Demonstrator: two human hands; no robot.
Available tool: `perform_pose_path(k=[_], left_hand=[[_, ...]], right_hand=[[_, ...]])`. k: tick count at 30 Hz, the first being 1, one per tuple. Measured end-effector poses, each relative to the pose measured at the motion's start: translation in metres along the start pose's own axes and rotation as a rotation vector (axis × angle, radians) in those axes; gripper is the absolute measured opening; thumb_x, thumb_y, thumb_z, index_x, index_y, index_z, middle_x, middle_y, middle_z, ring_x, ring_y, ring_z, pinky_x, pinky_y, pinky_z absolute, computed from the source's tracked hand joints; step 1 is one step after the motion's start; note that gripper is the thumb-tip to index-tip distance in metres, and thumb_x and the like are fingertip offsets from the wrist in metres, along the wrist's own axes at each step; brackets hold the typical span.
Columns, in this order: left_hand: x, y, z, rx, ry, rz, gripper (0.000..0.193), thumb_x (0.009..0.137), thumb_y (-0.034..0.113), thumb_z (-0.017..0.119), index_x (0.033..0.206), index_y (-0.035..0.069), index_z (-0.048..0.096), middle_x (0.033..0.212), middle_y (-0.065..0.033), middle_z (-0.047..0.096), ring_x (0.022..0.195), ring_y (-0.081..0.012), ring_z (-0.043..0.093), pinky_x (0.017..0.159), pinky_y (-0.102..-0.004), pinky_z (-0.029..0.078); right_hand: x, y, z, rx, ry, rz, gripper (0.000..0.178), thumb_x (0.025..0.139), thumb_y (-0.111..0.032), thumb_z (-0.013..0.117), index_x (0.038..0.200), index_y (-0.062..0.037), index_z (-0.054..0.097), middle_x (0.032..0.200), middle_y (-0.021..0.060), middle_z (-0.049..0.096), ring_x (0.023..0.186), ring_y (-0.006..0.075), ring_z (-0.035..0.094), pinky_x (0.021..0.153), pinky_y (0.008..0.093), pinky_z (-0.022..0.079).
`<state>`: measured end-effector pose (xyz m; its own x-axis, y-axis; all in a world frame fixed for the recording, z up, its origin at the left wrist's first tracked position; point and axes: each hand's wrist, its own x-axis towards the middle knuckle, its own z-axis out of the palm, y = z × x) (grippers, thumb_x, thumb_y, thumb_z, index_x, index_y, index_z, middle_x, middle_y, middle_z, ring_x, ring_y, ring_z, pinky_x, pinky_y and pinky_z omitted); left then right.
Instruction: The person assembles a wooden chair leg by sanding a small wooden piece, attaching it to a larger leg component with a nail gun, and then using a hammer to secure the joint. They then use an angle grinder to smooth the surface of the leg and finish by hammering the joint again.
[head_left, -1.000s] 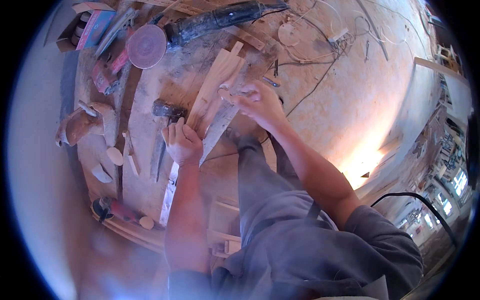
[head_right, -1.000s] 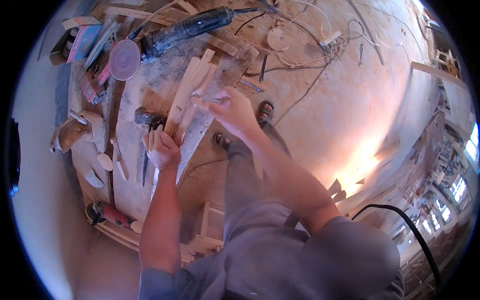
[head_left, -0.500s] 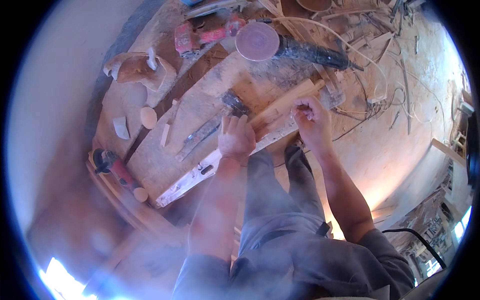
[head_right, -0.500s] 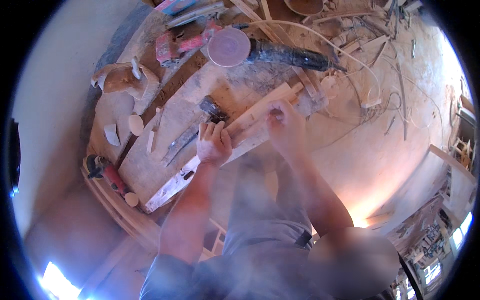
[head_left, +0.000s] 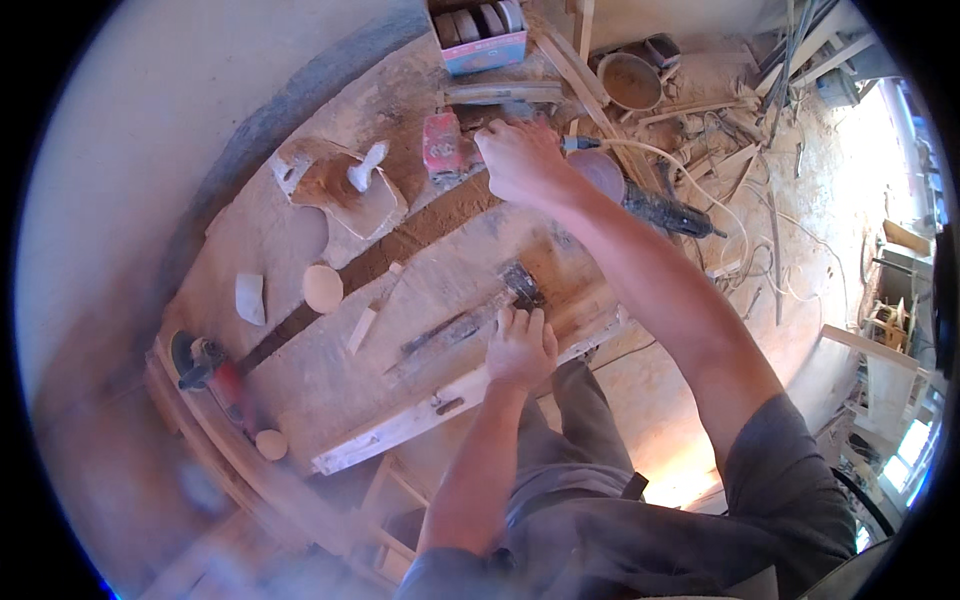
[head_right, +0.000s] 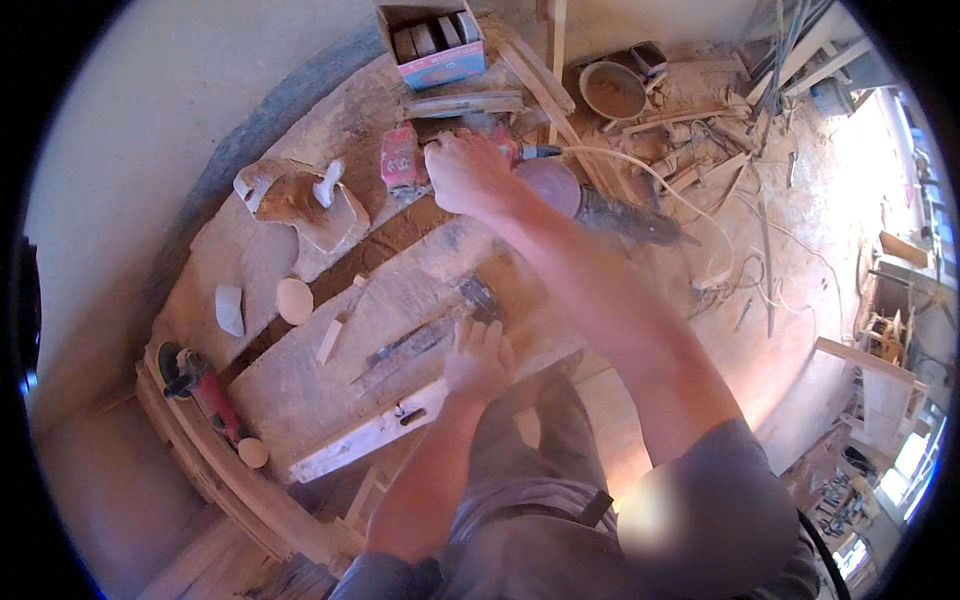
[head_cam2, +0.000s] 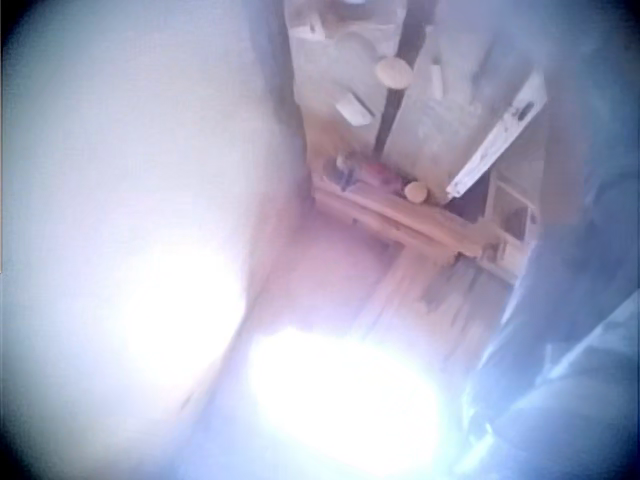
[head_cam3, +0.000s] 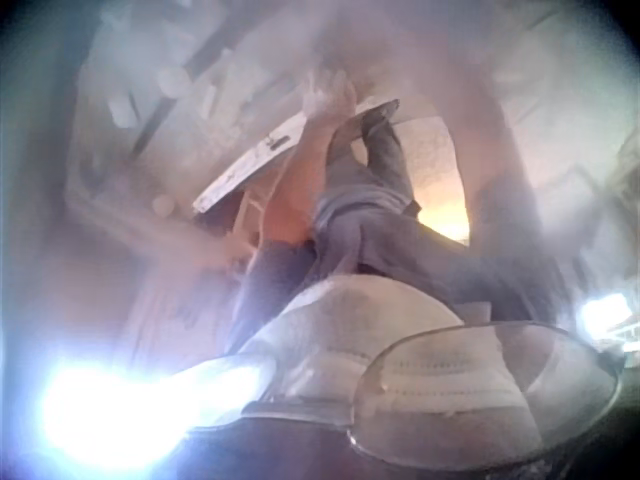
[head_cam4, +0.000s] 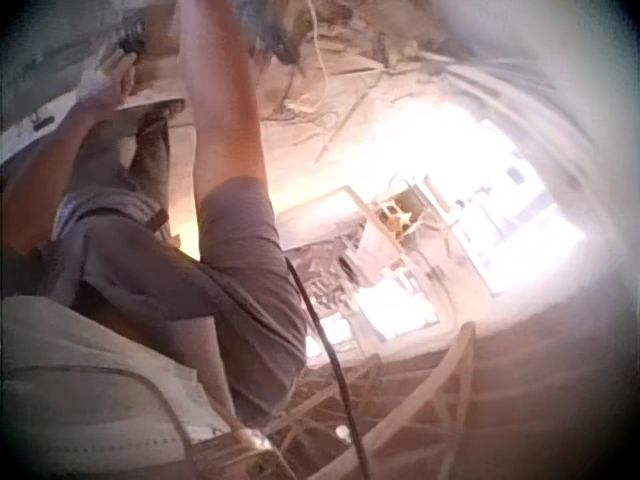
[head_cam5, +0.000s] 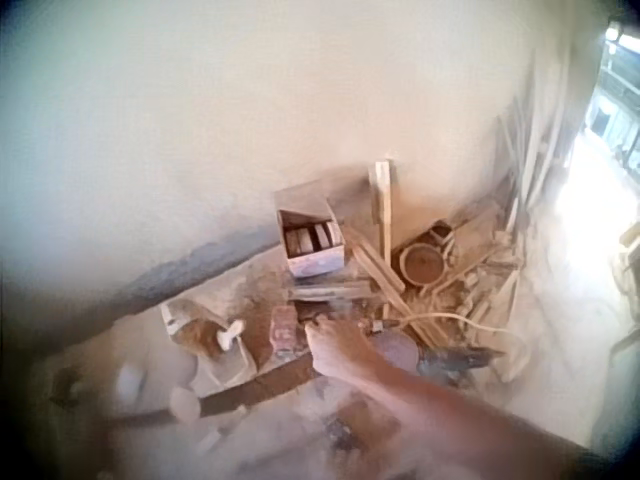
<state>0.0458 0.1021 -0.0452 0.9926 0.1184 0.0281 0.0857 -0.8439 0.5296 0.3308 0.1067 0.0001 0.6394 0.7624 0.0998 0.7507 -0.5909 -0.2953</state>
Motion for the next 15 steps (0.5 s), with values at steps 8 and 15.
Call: perform_pose_path(k=[8,15], left_hand=[[0.0,0.001,0.002,-0.083,0.099,0.017,0.018,0.088,0.02,0.064,0.097,0.004,0.065,0.09,-0.0145,0.061,0.094,-0.0369,0.058,0.084,-0.0511,0.05],[-0.002,-0.012,0.01,-0.082,0.083,0.075,0.014,0.091,0.019,0.063,0.094,0.005,0.065,0.089,-0.0164,0.061,0.095,-0.0395,0.06,0.094,-0.0554,0.051]], right_hand=[[0.037,0.014,0.022,-0.23,-0.397,0.033,0.024,0.076,-0.009,0.069,0.097,0.0008,0.073,0.099,0.0229,0.073,0.095,0.0395,0.073,0.08,0.0499,0.059],[0.049,0.021,-0.061,-0.337,-0.157,0.087,0.028,0.085,-0.014,0.063,0.106,-0.0008,0.076,0.108,0.0208,0.076,0.101,0.0392,0.075,0.087,0.0555,0.06]])
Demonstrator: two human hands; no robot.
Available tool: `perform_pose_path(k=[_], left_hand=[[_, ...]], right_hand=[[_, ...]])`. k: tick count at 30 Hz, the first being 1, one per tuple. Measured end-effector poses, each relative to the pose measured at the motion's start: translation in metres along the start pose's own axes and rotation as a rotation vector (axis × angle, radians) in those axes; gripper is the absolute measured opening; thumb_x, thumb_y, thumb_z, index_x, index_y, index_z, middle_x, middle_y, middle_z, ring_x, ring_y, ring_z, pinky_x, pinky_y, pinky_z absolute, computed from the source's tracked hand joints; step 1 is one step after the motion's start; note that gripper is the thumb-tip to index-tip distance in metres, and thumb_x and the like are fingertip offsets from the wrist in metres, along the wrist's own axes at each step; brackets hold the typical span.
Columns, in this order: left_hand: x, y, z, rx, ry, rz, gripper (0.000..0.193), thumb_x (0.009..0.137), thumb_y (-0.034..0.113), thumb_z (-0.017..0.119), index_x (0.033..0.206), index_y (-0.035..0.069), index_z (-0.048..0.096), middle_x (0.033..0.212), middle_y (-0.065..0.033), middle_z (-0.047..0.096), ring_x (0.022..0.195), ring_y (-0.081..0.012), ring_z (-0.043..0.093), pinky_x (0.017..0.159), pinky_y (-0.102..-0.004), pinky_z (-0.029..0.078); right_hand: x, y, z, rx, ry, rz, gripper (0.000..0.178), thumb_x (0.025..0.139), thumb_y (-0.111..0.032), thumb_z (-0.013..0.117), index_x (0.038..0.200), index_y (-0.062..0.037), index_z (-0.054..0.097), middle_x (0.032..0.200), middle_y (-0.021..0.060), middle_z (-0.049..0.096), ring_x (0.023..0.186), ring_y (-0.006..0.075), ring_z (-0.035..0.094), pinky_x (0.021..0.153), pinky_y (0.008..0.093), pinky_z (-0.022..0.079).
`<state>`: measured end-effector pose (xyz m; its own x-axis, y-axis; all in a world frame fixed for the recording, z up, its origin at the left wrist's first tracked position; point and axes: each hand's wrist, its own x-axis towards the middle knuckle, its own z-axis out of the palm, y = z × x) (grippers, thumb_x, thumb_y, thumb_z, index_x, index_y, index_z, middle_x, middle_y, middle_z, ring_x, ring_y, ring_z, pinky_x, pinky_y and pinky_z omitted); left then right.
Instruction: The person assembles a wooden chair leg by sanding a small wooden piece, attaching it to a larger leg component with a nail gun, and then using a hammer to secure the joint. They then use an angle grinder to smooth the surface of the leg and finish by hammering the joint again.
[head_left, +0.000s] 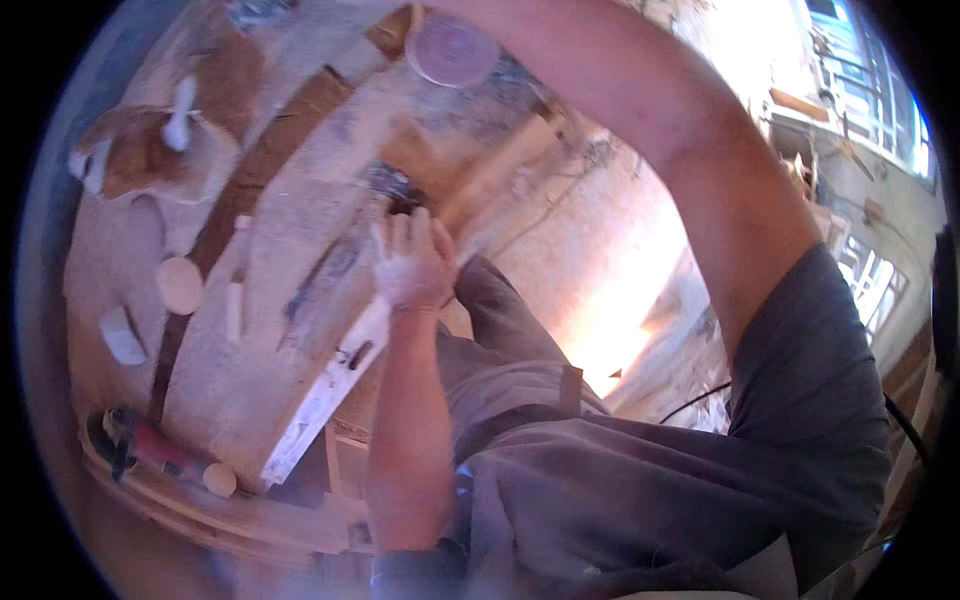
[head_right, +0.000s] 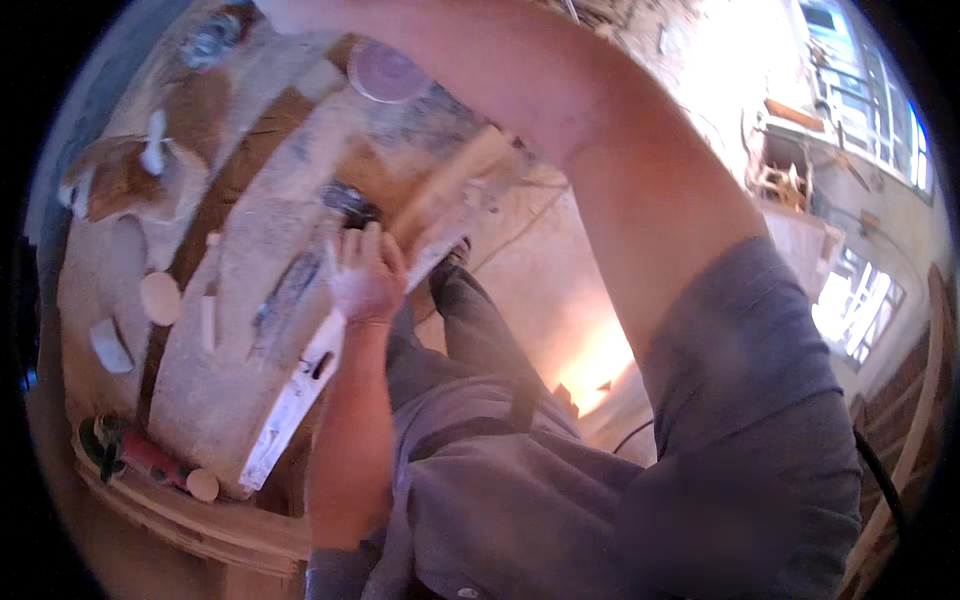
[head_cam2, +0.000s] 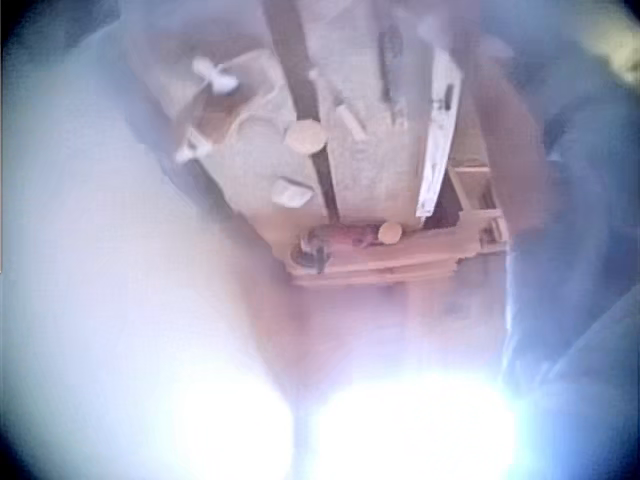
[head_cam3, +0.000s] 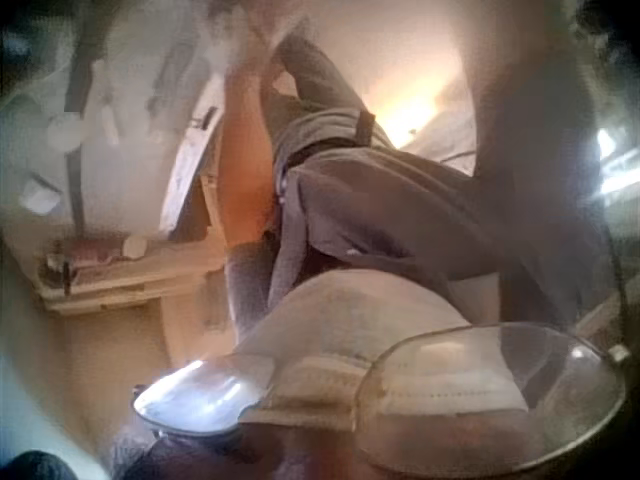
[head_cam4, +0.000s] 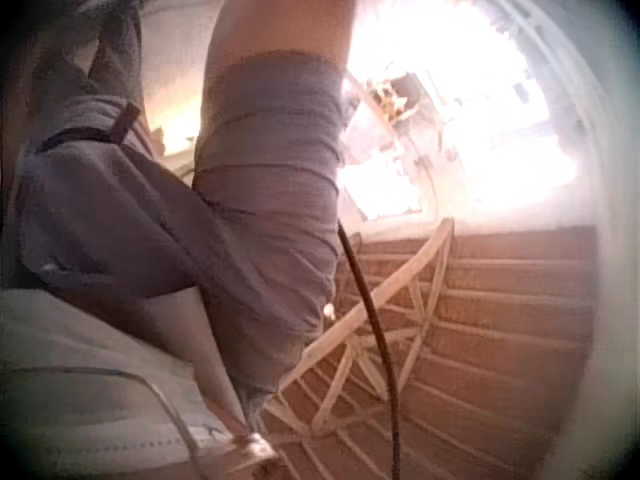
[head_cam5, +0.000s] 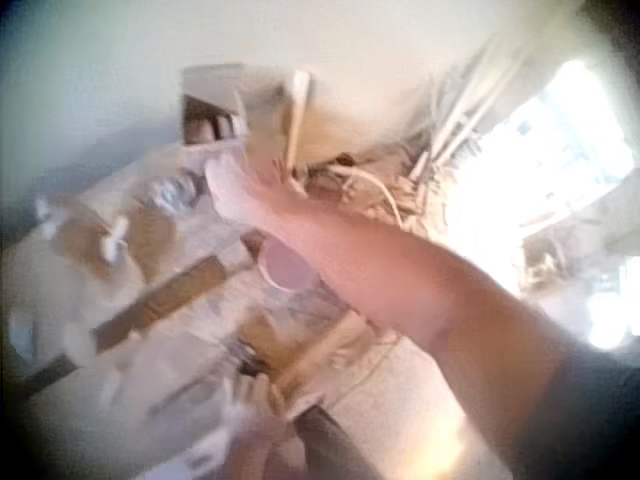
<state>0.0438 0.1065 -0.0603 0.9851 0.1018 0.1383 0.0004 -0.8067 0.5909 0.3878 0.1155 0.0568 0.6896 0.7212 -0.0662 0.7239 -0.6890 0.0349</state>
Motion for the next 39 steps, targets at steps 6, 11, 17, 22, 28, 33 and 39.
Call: perform_pose_path(k=[6,11,17,22,28,33,39], left_hand=[[0.004,0.002,0.004,0.049,0.016,0.028,0.022,0.095,0.02,0.062,0.102,0.001,0.069,0.095,-0.0191,0.065,0.097,-0.0427,0.059,0.087,-0.0511,0.053],[-0.002,0.002,-0.003,0.002,0.007,-0.032,0.026,0.095,0.024,0.064,0.104,0.001,0.07,0.096,-0.0179,0.066,0.098,-0.0413,0.06,0.084,-0.0498,0.052],[0.006,0.051,0.018,-0.009,-0.031,-0.151,0.051,0.089,0.039,0.071,0.121,0.0,0.067,0.118,-0.0195,0.065,0.114,-0.0407,0.056,0.101,-0.0538,0.044],[0.03,0.081,0.031,0.069,-0.159,-0.433,0.081,0.08,0.058,0.072,0.136,0.001,0.06,0.134,-0.0217,0.06,0.131,-0.0406,0.047,0.112,-0.0568,0.03],[0.047,0.092,0.034,0.168,-0.279,-0.529,0.089,0.078,0.067,0.071,0.143,0.008,0.059,0.141,-0.0199,0.058,0.135,-0.0386,0.045,0.115,-0.053,0.03],[0.044,0.09,0.038,0.162,-0.243,-0.532,0.085,0.078,0.068,0.072,0.14,0.011,0.064,0.139,-0.0186,0.059,0.134,-0.0372,0.045,0.114,-0.0518,0.03],[0.044,0.091,0.038,0.167,-0.233,-0.543,0.083,0.077,0.068,0.072,0.138,0.011,0.066,0.137,-0.0174,0.06,0.134,-0.0365,0.046,0.113,-0.0508,0.031]], right_hand=[[-0.101,0.052,-0.082,0.078,0.102,0.362,0.026,0.089,-0.017,0.064,0.102,0.004,0.074,0.095,0.0248,0.075,0.088,0.042,0.075,0.08,0.0474,0.061],[-0.296,0.108,-0.069,0.691,0.111,0.651,0.016,0.095,-0.019,0.07,0.096,-0.0024,0.072,0.08,0.0098,0.069,0.078,0.019,0.071,0.068,0.0326,0.057],[-0.44,0.014,-0.022,1.273,0.289,1.271,0.02,0.085,-0.007,0.079,0.073,-0.0033,0.063,0.055,0.0027,0.053,0.046,0.0141,0.053,0.046,0.0314,0.046],[-0.461,-0.019,0.02,1.281,-0.067,1.292,0.025,0.084,-0.014,0.081,0.104,-0.0019,0.073,0.081,0.0037,0.072,0.067,0.0104,0.065,0.061,0.033,0.052],[-0.452,-0.029,0.043,1.239,0.108,1.052,0.015,0.083,-0.009,0.08,0.09,0.0,0.071,0.067,0.001,0.064,0.052,0.0086,0.055,0.044,0.0278,0.04],[-0.443,-0.03,0.043,1.118,0.078,0.949,0.022,0.081,-0.01,0.08,0.097,0.0033,0.074,0.073,0.0035,0.069,0.063,0.0085,0.061,0.055,0.0299,0.047],[-0.435,-0.032,0.034,1.106,-0.046,1.008,0.021,0.081,-0.014,0.075,0.095,0.0013,0.073,0.083,0.0143,0.076,0.079,0.022,0.074,0.068,0.0374,0.054]])
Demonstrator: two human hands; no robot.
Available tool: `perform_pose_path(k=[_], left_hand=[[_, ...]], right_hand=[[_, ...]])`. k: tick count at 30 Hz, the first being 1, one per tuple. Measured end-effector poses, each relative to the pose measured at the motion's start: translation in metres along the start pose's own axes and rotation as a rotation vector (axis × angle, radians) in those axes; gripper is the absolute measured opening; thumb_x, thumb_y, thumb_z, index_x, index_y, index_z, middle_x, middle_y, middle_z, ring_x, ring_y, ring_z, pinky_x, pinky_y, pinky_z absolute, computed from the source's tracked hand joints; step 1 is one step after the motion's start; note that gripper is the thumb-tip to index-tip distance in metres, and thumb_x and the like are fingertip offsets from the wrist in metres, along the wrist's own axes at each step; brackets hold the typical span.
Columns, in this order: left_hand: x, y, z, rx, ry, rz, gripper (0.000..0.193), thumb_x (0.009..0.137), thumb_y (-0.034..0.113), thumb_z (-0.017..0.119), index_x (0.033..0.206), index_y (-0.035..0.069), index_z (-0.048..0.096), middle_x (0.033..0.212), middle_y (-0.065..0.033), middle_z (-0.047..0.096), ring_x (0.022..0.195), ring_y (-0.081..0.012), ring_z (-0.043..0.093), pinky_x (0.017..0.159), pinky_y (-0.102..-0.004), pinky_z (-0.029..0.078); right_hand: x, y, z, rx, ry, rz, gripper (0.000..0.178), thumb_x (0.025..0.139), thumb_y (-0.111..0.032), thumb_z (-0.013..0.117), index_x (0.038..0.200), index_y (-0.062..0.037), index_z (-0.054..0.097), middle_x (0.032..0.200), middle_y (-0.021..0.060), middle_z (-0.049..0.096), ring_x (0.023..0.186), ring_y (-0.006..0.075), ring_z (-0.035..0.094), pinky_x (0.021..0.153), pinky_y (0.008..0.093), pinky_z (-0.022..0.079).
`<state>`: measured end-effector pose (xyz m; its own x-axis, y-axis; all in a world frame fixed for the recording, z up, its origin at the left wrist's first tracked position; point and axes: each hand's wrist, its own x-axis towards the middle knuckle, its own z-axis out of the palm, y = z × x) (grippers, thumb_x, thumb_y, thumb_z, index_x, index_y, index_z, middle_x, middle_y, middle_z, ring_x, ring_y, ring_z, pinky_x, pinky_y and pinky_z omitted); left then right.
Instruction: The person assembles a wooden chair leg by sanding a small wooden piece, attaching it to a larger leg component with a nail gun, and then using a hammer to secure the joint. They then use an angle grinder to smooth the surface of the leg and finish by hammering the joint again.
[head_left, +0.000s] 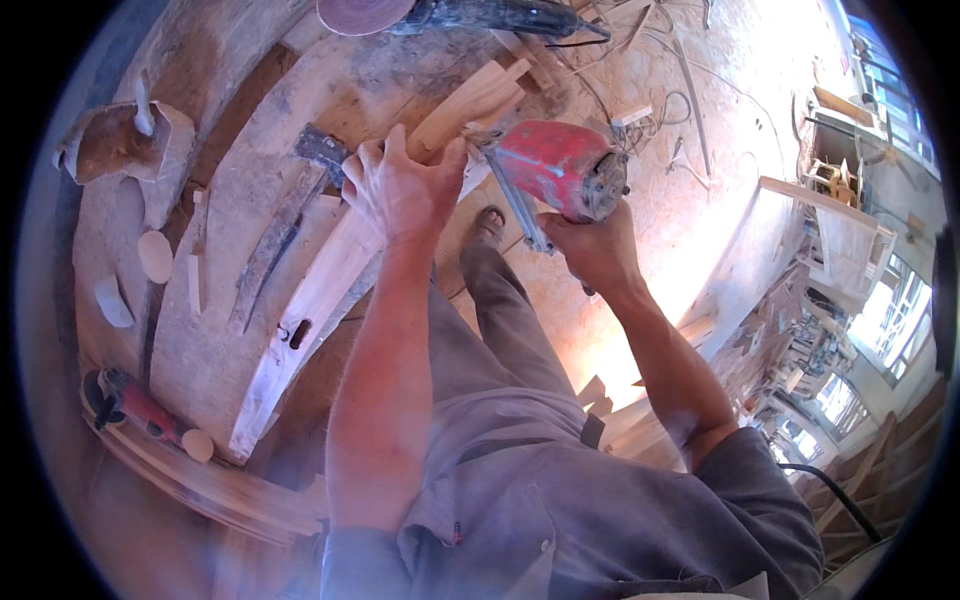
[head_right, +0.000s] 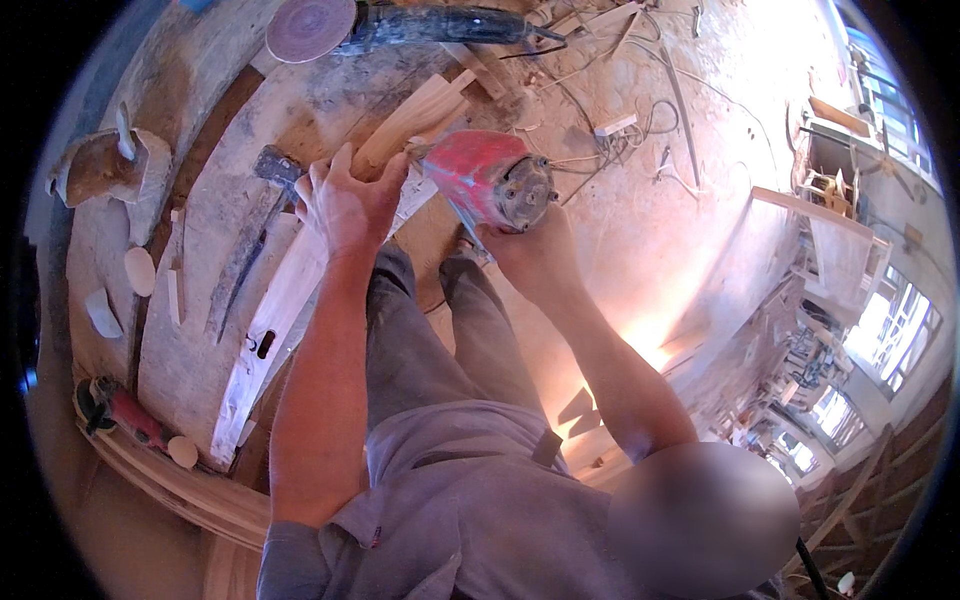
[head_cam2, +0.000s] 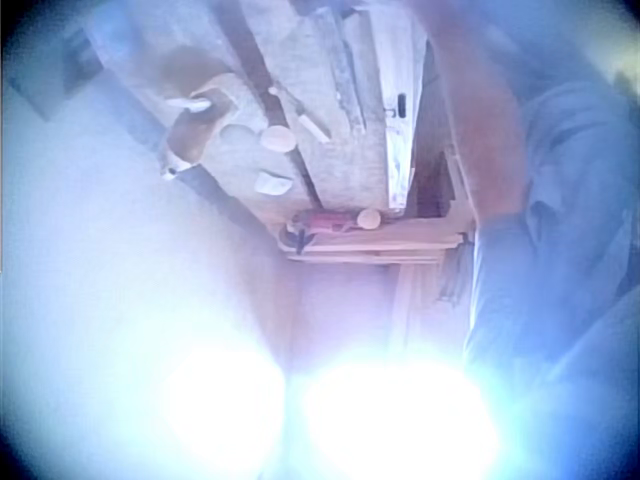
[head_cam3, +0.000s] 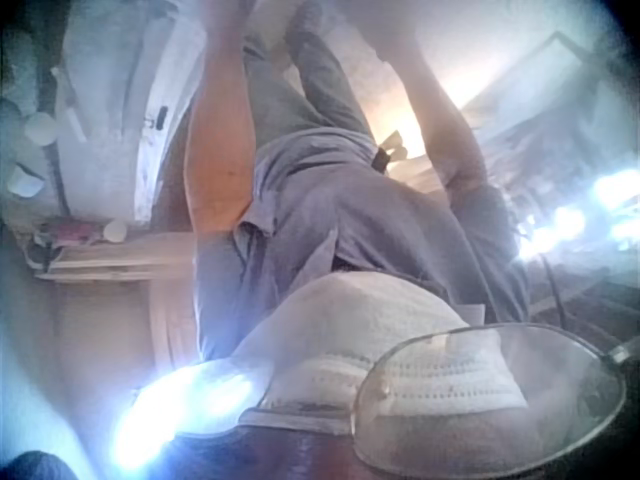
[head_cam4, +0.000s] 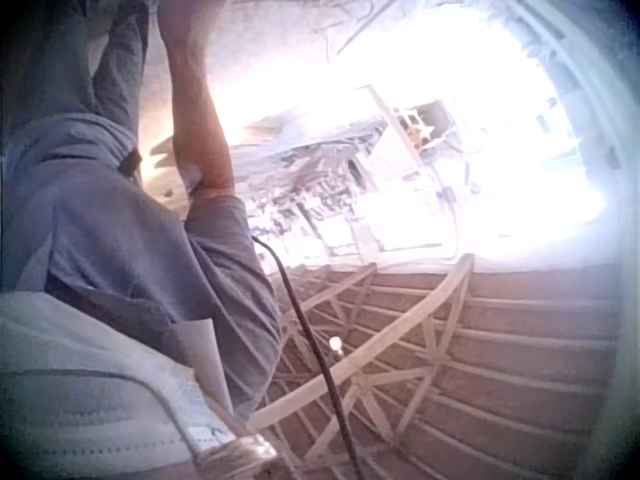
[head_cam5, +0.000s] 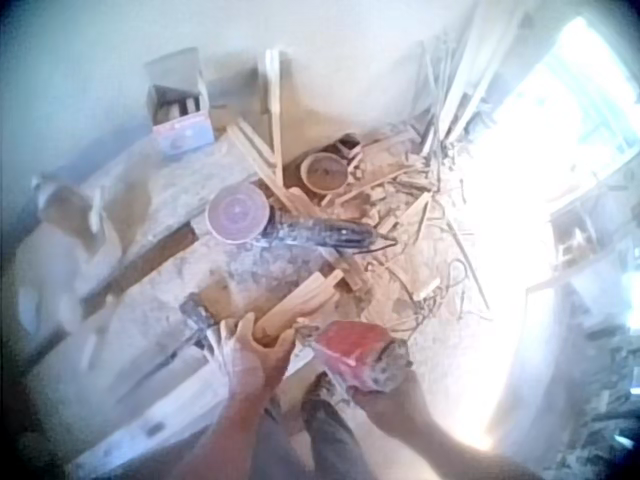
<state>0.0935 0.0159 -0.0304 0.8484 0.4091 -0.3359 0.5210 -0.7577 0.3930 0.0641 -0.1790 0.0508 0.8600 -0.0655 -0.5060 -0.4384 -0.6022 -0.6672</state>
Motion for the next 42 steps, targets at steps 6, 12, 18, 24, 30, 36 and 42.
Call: perform_pose_path(k=[6,12,18,24,30,36,42], left_hand=[[0.001,0.0,0.0,0.0,0.002,-0.007,0.083,0.077,0.068,0.073,0.137,0.011,0.066,0.136,-0.0174,0.06,0.134,-0.0367,0.045,0.113,-0.0509,0.031],[0.001,-0.001,0.006,-0.039,0.069,0.017,0.08,0.073,0.063,0.074,0.132,0.009,0.069,0.129,-0.0183,0.062,0.129,-0.0364,0.047,0.11,-0.0504,0.032],[0.001,0.0,0.003,-0.024,0.041,0.002,0.08,0.073,0.063,0.075,0.133,0.009,0.069,0.132,-0.0175,0.061,0.13,-0.0368,0.046,0.111,-0.0518,0.032],[0.001,0.0,-0.001,-0.022,0.002,-0.003,0.082,0.076,0.065,0.075,0.135,0.009,0.067,0.135,-0.0175,0.06,0.132,-0.037,0.045,0.112,-0.0523,0.031],[0.0,-0.001,0.0,-0.032,0.007,0.01,0.081,0.077,0.065,0.075,0.135,0.008,0.067,0.135,-0.018,0.06,0.133,-0.0369,0.045,0.111,-0.052,0.032],[0.0,0.0,0.0,-0.038,0.003,0.012,0.081,0.078,0.065,0.074,0.135,0.008,0.067,0.135,-0.0182,0.06,0.132,-0.0367,0.046,0.111,-0.0516,0.032],[0.0,-0.001,0.001,-0.048,0.014,0.012,0.08,0.078,0.066,0.074,0.133,0.009,0.068,0.135,-0.0182,0.06,0.133,-0.0365,0.046,0.111,-0.0514,0.032]], right_hand=[[-0.001,-0.001,0.002,0.021,0.002,-0.001,0.017,0.082,-0.011,0.073,0.094,0.0017,0.073,0.078,0.0133,0.074,0.074,0.0171,0.071,0.065,0.0367,0.053],[0.003,0.001,0.005,0.015,0.089,-0.118,0.02,0.081,-0.009,0.078,0.096,0.0032,0.072,0.071,0.0034,0.068,0.063,0.008,0.061,0.056,0.0304,0.048],[-0.004,-0.007,-0.006,0.041,0.077,0.021,0.019,0.08,-0.007,0.075,0.097,0.0018,0.073,0.074,0.0018,0.068,0.066,0.0079,0.061,0.059,0.0302,0.049],[-0.006,0.006,0.0,0.036,0.057,-0.02,0.02,0.081,-0.007,0.075,0.098,0.0024,0.073,0.074,0.0015,0.068,0.065,0.0072,0.059,0.058,0.0298,0.048],[-0.006,0.001,0.003,0.016,0.047,0.007,0.022,0.082,-0.008,0.074,0.101,0.0034,0.073,0.081,0.004,0.071,0.07,0.0077,0.062,0.059,0.0306,0.049],[-0.003,0.005,0.005,0.02,0.049,-0.056,0.024,0.081,-0.008,0.074,0.102,0.0047,0.072,0.081,0.0055,0.071,0.071,0.009,0.063,0.063,0.0309,0.051],[-0.005,-0.005,0.006,-0.03,0.048,-0.002,0.022,0.08,-0.009,0.074,0.097,0.0044,0.071,0.075,0.0059,0.07,0.068,0.0106,0.063,0.062,0.0336,0.051]])
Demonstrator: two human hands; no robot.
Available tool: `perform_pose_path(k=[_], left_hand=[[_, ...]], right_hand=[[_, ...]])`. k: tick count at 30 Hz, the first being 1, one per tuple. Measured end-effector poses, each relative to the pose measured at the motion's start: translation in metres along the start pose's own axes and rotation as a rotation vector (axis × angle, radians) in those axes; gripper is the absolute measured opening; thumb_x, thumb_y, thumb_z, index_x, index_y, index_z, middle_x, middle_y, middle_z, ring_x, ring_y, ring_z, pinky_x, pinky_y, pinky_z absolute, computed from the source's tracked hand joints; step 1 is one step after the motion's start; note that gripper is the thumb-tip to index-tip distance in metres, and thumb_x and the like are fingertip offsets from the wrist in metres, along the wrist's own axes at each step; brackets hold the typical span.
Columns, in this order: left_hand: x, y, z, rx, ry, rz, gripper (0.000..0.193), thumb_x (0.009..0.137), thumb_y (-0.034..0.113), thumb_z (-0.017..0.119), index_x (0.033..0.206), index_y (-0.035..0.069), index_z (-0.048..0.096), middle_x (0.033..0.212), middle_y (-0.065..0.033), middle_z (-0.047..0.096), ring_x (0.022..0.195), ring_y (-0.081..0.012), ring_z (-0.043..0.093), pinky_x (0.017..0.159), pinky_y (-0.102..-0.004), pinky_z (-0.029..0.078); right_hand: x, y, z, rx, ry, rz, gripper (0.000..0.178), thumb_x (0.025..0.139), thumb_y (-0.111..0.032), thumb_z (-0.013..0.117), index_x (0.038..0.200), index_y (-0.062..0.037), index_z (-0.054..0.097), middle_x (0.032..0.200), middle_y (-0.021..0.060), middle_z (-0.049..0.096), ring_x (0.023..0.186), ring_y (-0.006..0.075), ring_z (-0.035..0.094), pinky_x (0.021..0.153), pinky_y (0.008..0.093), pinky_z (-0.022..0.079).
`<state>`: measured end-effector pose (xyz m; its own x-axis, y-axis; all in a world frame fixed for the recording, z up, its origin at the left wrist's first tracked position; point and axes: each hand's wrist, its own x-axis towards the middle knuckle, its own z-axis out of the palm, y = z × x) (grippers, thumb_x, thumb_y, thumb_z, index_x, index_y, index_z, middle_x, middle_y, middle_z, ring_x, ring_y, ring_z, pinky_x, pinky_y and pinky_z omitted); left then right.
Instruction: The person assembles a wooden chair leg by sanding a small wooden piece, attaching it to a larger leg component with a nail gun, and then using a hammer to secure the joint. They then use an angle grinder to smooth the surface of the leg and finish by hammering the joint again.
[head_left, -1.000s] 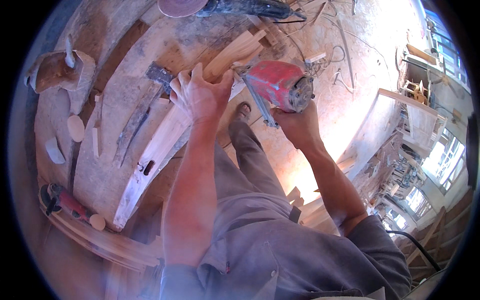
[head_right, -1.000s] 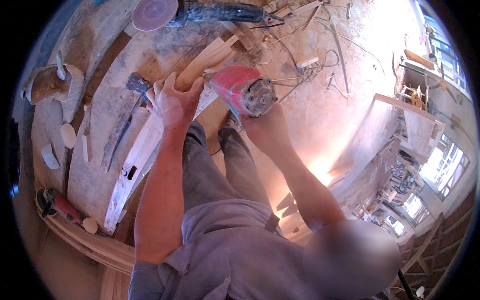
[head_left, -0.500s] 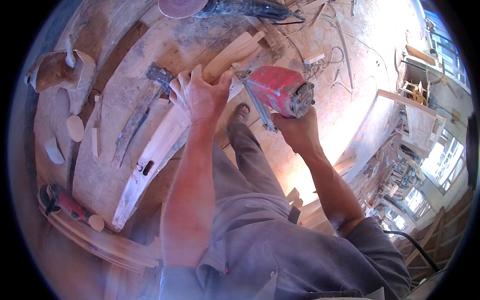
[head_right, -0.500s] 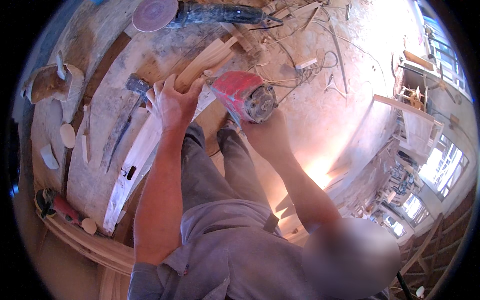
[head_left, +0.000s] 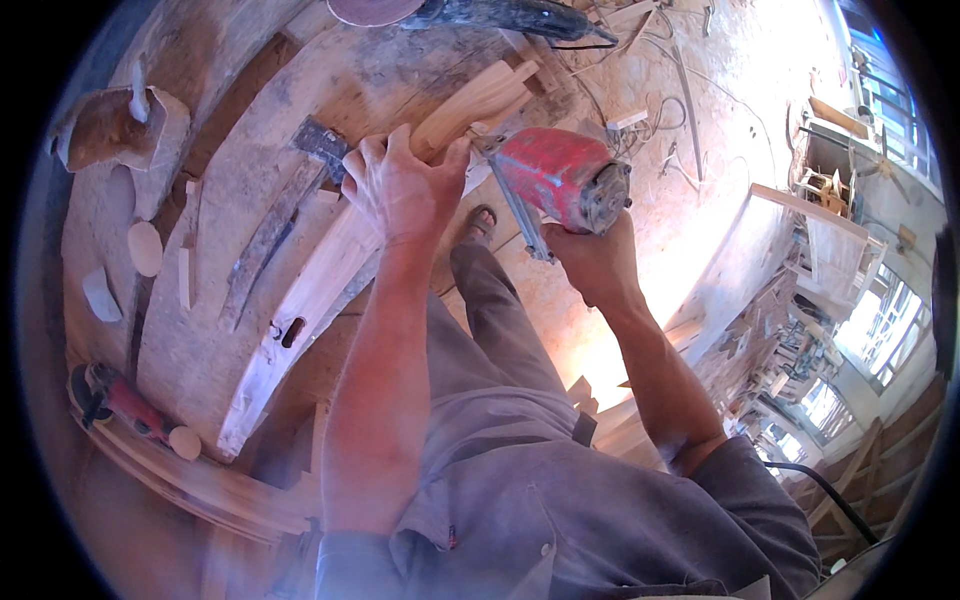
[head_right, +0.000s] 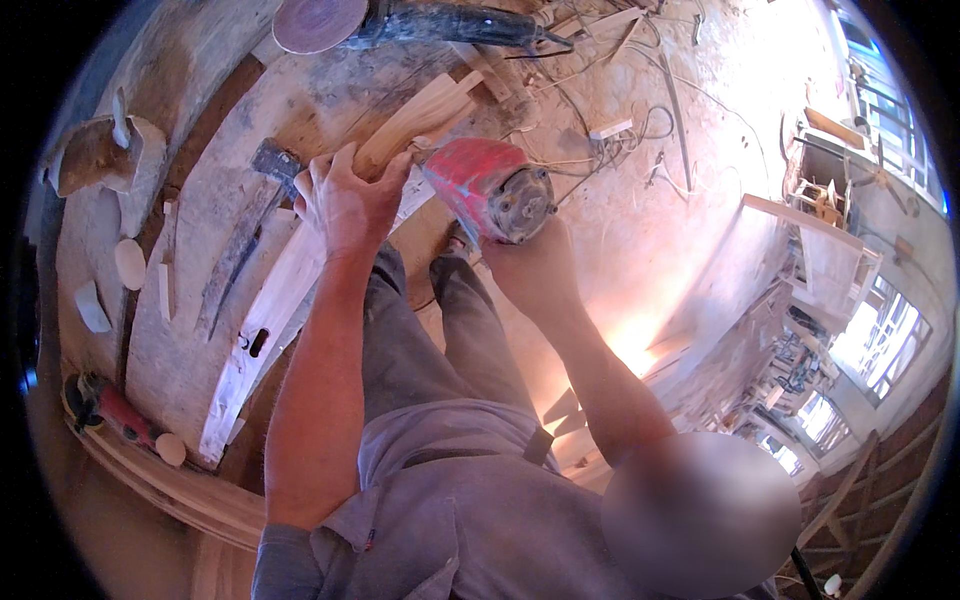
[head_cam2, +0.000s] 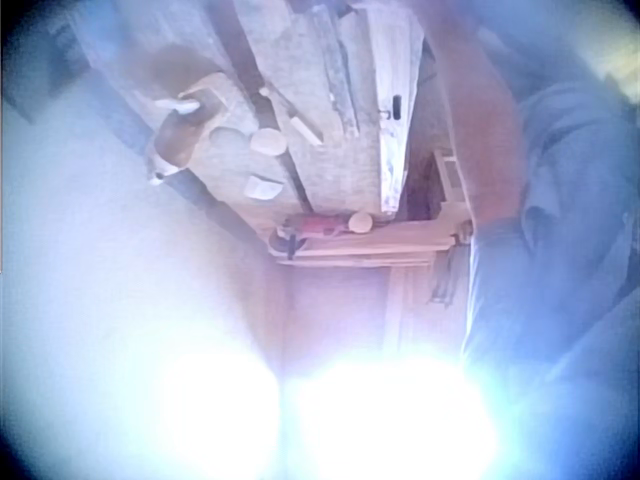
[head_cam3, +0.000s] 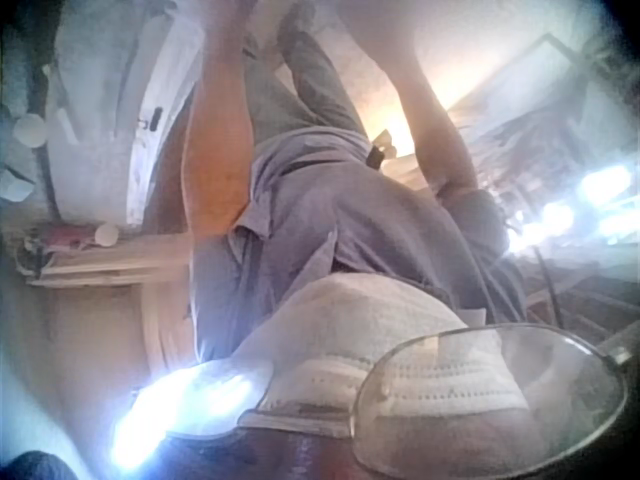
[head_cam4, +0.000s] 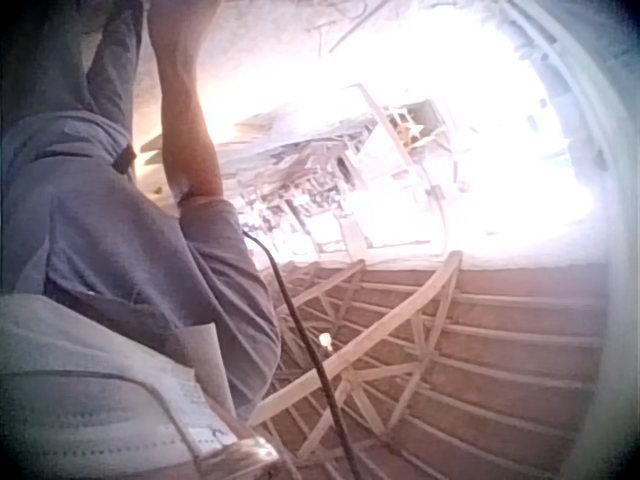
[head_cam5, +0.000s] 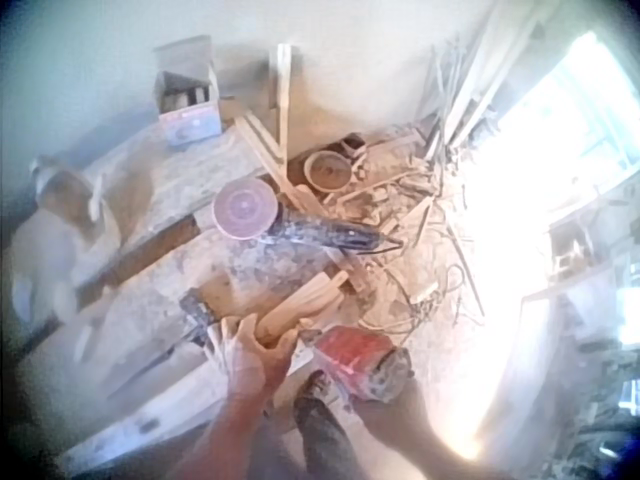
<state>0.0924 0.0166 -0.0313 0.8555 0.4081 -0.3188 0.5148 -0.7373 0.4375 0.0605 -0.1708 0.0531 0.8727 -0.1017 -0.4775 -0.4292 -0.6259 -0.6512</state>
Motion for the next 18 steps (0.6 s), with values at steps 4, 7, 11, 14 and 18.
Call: perform_pose_path(k=[4,7,11,14,18], left_hand=[[-0.001,-0.003,0.004,0.025,0.029,0.013,0.078,0.078,0.065,0.074,0.133,0.009,0.068,0.133,-0.018,0.06,0.131,-0.0364,0.047,0.11,-0.052,0.034],[0.0,-0.009,0.006,-0.003,0.035,0.095,0.071,0.083,0.058,0.072,0.131,0.007,0.068,0.131,-0.0185,0.061,0.128,-0.0375,0.05,0.106,-0.053,0.038],[0.002,-0.031,0.003,-0.025,0.077,0.355,0.05,0.093,0.042,0.066,0.123,0.003,0.067,0.123,-0.02,0.063,0.119,-0.0389,0.055,0.1,-0.0507,0.044],[0.009,-0.053,-0.003,-0.025,0.085,0.49,0.036,0.096,0.036,0.062,0.111,0.003,0.065,0.113,-0.019,0.063,0.112,-0.038,0.057,0.094,-0.0493,0.047],[0.01,-0.062,-0.008,-0.01,0.116,0.533,0.031,0.096,0.034,0.064,0.102,0.004,0.065,0.104,-0.0172,0.063,0.101,-0.0379,0.06,0.084,-0.0504,0.051]], right_hand=[[0.0,0.0,0.0,-0.046,0.009,-0.063,0.02,0.079,-0.008,0.073,0.095,0.0047,0.07,0.07,0.0067,0.068,0.065,0.0109,0.062,0.06,0.0336,0.051],[0.003,-0.007,-0.004,-0.083,0.019,-0.086,0.021,0.079,-0.008,0.073,0.095,0.0048,0.07,0.07,0.0072,0.068,0.065,0.0114,0.063,0.06,0.0336,0.051],[0.006,-0.007,-0.012,-0.101,0.024,-0.07,0.02,0.078,-0.008,0.074,0.093,0.0042,0.071,0.07,0.0078,0.069,0.065,0.012,0.064,0.06,0.0338,0.051],[0.012,-0.016,-0.028,-0.084,0.058,-0.144,0.017,0.077,-0.009,0.074,0.089,0.0033,0.07,0.069,0.0074,0.068,0.064,0.0117,0.064,0.058,0.0334,0.051],[0.025,-0.048,-0.06,0.068,0.123,0.112,0.018,0.083,-0.01,0.075,0.072,-0.0021,0.062,0.06,0.0048,0.06,0.045,0.0111,0.054,0.038,0.0309,0.036]])
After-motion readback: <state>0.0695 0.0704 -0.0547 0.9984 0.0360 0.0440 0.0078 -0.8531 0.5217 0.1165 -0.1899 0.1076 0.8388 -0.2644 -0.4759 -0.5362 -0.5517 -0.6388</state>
